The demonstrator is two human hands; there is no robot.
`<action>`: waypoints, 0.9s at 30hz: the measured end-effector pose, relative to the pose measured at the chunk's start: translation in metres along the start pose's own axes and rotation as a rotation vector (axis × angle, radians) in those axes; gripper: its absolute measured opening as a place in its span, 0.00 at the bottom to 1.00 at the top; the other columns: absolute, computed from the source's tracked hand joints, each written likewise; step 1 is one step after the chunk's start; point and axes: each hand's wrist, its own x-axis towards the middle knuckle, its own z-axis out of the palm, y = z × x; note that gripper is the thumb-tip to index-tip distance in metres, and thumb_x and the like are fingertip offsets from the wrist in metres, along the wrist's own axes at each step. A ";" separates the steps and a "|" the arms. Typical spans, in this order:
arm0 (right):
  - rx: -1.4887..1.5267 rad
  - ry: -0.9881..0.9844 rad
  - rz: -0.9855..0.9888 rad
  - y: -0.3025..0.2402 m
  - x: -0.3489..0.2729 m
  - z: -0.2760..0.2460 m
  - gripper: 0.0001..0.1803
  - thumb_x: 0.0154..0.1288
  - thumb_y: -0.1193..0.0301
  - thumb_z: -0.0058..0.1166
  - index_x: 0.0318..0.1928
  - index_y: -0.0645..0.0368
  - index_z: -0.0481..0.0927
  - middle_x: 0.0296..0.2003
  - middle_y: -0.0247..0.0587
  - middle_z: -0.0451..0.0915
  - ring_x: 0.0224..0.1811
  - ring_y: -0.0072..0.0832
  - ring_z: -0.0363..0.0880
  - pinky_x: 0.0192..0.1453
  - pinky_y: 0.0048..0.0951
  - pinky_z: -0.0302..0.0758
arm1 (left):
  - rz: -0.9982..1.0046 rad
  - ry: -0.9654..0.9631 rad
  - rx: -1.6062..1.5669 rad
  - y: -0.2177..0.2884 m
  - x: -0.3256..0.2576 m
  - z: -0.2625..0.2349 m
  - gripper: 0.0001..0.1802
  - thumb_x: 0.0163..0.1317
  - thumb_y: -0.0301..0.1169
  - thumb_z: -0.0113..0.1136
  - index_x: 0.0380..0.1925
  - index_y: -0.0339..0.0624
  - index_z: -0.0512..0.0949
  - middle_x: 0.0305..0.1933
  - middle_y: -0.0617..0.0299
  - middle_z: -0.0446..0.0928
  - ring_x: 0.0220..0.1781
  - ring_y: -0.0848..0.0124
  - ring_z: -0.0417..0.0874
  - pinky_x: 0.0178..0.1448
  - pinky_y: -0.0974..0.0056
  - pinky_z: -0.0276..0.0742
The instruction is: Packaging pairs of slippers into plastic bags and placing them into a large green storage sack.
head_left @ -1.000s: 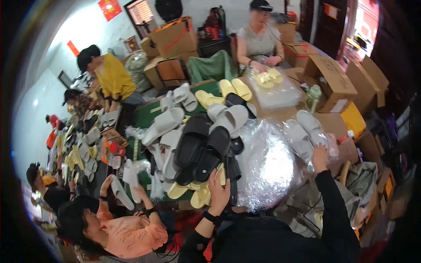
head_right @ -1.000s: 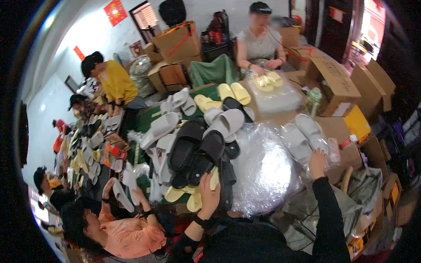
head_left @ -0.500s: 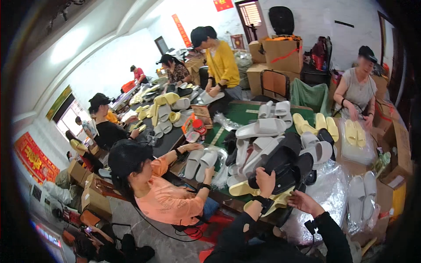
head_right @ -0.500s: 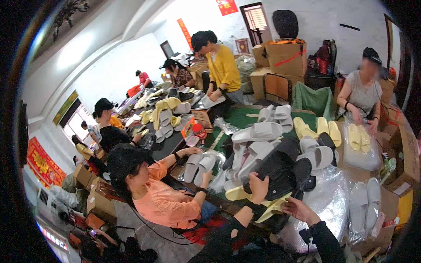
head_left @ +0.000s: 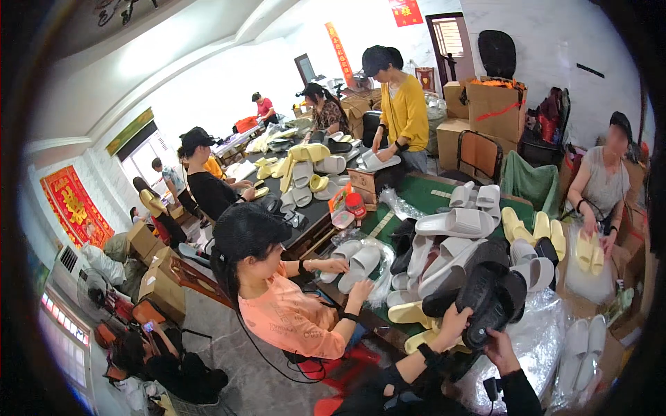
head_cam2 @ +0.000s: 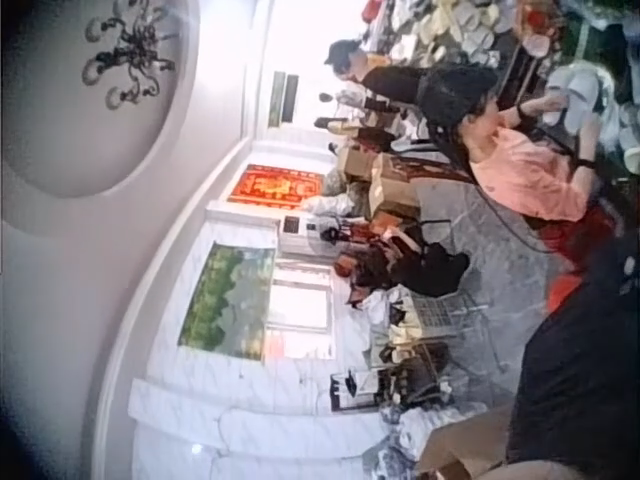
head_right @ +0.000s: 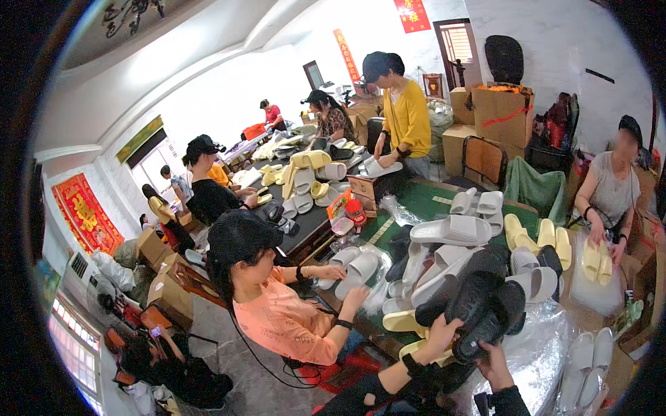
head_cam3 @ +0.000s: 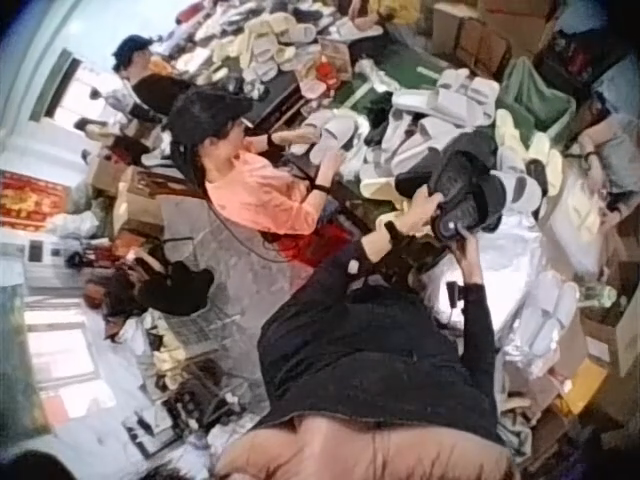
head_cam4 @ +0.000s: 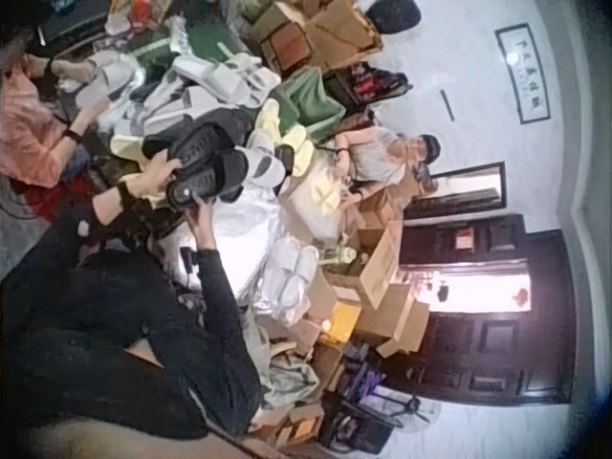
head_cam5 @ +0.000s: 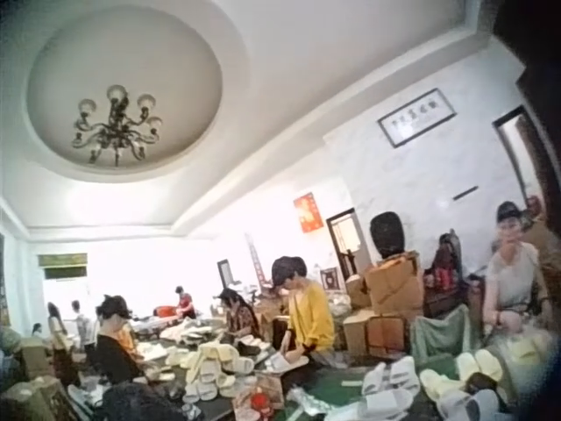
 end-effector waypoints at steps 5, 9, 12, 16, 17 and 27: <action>-0.162 0.195 -0.407 -0.038 -0.057 -0.041 0.34 0.54 0.82 0.52 0.62 0.62 0.57 0.54 0.44 0.69 0.54 0.35 0.69 0.62 0.35 0.64 | -0.030 -0.200 0.050 -0.012 -0.056 0.032 0.25 0.57 0.40 0.60 0.50 0.38 0.66 0.32 0.64 0.73 0.27 0.77 0.73 0.31 0.73 0.70; -0.499 0.667 -0.630 -0.067 -0.101 -0.088 0.41 0.56 0.79 0.53 0.68 0.59 0.48 0.61 0.46 0.62 0.60 0.37 0.62 0.65 0.31 0.55 | -0.419 -0.650 0.091 -0.025 -0.049 0.063 0.21 0.57 0.41 0.60 0.46 0.42 0.68 0.29 0.65 0.71 0.24 0.79 0.70 0.25 0.73 0.66; -0.729 0.764 -0.628 -0.069 -0.116 -0.136 0.38 0.52 0.78 0.50 0.65 0.66 0.53 0.60 0.47 0.62 0.61 0.35 0.62 0.65 0.29 0.56 | -0.424 -0.635 -0.163 -0.092 -0.042 0.096 0.15 0.58 0.35 0.60 0.41 0.43 0.69 0.25 0.67 0.71 0.23 0.79 0.71 0.24 0.73 0.66; -0.715 0.628 -0.544 -0.056 -0.120 -0.219 0.42 0.44 0.78 0.48 0.65 0.64 0.54 0.58 0.48 0.64 0.58 0.38 0.65 0.63 0.29 0.59 | -0.696 -0.817 -0.346 -0.145 -0.042 0.124 0.15 0.60 0.35 0.59 0.42 0.41 0.68 0.29 0.68 0.72 0.27 0.78 0.72 0.33 0.71 0.72; -0.707 0.529 -0.373 -0.057 -0.109 -0.221 0.45 0.41 0.79 0.48 0.66 0.63 0.53 0.58 0.48 0.64 0.58 0.39 0.65 0.63 0.29 0.58 | -0.673 -0.893 -0.307 -0.175 -0.029 0.116 0.20 0.60 0.38 0.60 0.47 0.40 0.68 0.33 0.64 0.74 0.31 0.75 0.74 0.38 0.68 0.74; -1.112 0.848 -0.460 0.007 -0.047 -0.363 0.45 0.42 0.86 0.48 0.66 0.64 0.51 0.62 0.52 0.59 0.63 0.45 0.60 0.67 0.32 0.55 | 0.724 -1.055 2.014 -0.224 0.001 0.048 0.25 0.61 0.41 0.48 0.56 0.43 0.71 0.65 0.46 0.61 0.70 0.50 0.53 0.73 0.47 0.37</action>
